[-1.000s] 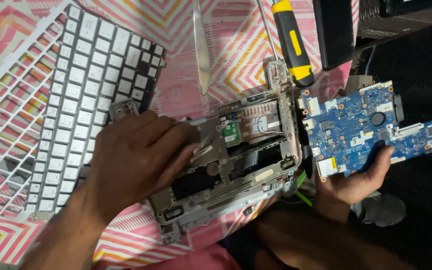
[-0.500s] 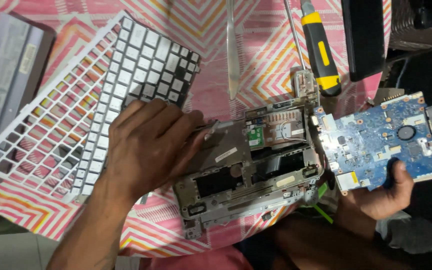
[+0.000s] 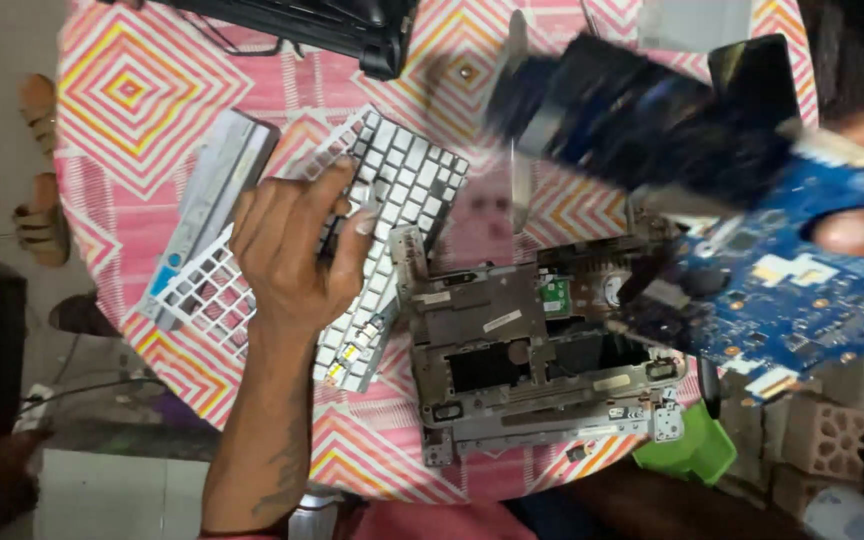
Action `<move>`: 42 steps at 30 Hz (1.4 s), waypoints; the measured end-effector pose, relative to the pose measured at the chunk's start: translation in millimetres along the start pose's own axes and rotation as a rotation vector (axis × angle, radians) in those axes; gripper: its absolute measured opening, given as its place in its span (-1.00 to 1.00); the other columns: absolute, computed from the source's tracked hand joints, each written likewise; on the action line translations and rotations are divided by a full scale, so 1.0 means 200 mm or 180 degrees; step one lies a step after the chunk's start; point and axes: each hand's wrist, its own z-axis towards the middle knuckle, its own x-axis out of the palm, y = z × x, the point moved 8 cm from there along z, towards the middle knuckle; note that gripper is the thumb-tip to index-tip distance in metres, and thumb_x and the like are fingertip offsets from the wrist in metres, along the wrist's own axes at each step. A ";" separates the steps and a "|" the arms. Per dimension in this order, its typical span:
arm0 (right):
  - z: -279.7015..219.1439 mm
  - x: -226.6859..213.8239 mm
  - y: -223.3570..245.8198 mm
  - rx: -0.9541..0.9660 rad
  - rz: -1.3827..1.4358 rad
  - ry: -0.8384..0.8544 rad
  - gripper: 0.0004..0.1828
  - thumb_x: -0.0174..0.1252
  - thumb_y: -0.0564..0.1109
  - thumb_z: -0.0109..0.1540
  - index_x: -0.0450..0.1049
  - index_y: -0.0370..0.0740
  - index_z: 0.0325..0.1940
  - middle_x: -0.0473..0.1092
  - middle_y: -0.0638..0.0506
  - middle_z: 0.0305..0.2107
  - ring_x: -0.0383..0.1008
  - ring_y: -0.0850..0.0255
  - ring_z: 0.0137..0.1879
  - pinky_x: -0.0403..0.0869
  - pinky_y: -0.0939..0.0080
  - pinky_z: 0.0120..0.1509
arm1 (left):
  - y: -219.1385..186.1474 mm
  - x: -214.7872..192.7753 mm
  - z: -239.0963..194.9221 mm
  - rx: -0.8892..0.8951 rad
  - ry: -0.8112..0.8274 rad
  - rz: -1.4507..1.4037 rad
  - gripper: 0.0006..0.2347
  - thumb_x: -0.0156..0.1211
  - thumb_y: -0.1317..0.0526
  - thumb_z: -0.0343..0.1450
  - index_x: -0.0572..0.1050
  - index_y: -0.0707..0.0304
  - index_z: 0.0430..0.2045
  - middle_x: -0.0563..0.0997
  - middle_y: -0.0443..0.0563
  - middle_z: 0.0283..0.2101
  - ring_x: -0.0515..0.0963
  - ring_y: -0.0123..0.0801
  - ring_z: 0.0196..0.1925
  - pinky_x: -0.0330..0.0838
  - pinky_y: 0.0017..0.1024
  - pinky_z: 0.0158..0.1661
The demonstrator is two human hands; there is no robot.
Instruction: The person disassembles a laptop by removing the motherboard and other internal components from the chassis. They then reassemble the laptop by placing the motherboard back into the case and connecting cables.
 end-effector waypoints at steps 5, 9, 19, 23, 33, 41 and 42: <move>0.18 0.57 0.52 -0.0091 -0.1706 0.2638 -0.43 0.31 0.25 0.03 0.64 0.20 0.12 0.66 0.34 0.07 0.67 0.47 0.18 0.61 0.22 0.14 | -0.03 -0.14 0.06 -0.0005 -0.0319 -0.0292 -0.72 -0.14 0.22 0.58 0.47 0.54 -0.15 0.57 0.23 -0.27 0.50 0.01 -0.35 0.32 -0.12 -0.25; 0.06 0.72 0.66 -0.0332 -0.1461 0.3081 -0.56 0.31 0.22 0.06 0.74 0.09 -0.05 0.76 0.30 -0.39 0.64 0.57 -0.32 0.57 0.41 -0.31 | -0.17 0.00 0.06 0.0200 0.1076 -0.1946 -0.58 -0.24 -0.01 0.56 0.47 0.45 -0.20 0.57 0.16 -0.33 0.51 -0.07 -0.37 0.31 -0.19 -0.27; -0.21 0.47 0.81 -0.1653 -0.2098 0.2787 -0.61 0.11 0.66 0.09 0.74 0.81 -0.18 0.48 0.29 -0.87 0.56 0.27 -0.73 0.45 0.20 -0.62 | -0.47 -0.22 0.10 -0.0538 0.2376 -0.2867 -0.74 0.10 0.20 0.43 0.29 0.31 -0.66 0.27 0.09 -0.68 0.31 -0.01 -0.65 0.11 -0.25 -0.53; -0.09 0.59 0.83 -0.1571 -0.0876 0.2766 -0.62 0.23 0.25 0.22 0.56 -0.01 -0.49 0.29 0.16 -0.68 0.25 0.33 -0.56 0.26 0.22 -0.43 | -0.27 -0.05 -0.12 -0.1294 0.2541 -0.2722 -0.66 -0.05 0.08 0.52 0.21 0.15 -0.69 0.15 -0.17 -0.62 0.17 -0.42 -0.56 0.05 -0.42 -0.50; 0.22 0.68 0.43 -0.0810 -0.0177 0.1099 -0.77 0.17 0.08 0.22 0.53 -0.04 -0.16 0.52 0.17 -0.29 0.47 0.38 -0.12 0.35 0.29 0.00 | 0.05 0.13 -0.57 -0.2570 0.2420 -0.2290 -0.62 0.02 0.10 0.52 0.11 0.06 -0.73 0.01 -0.24 -0.60 0.02 -0.59 -0.53 -0.09 -0.45 -0.49; 0.03 0.42 -0.04 -0.0107 -0.0840 0.0589 -0.72 0.08 0.03 0.34 0.49 -0.12 -0.39 0.46 0.08 -0.59 0.34 0.32 -0.51 0.22 0.22 -0.39 | 0.08 0.19 -0.59 -0.2810 0.2252 -0.2349 -0.64 0.04 0.15 0.51 0.18 0.11 -0.75 0.08 -0.25 -0.64 0.05 -0.55 -0.55 -0.07 -0.48 -0.50; 0.00 0.46 -0.14 0.0132 -0.0968 0.0798 -0.64 0.04 0.06 0.35 0.48 -0.16 -0.43 0.57 0.04 -0.51 0.42 0.26 -0.53 0.32 0.20 -0.38 | 0.09 0.21 -0.57 -0.2734 0.2287 -0.2409 -0.63 0.04 0.17 0.51 0.20 0.13 -0.76 0.09 -0.25 -0.64 0.05 -0.54 -0.56 -0.06 -0.49 -0.51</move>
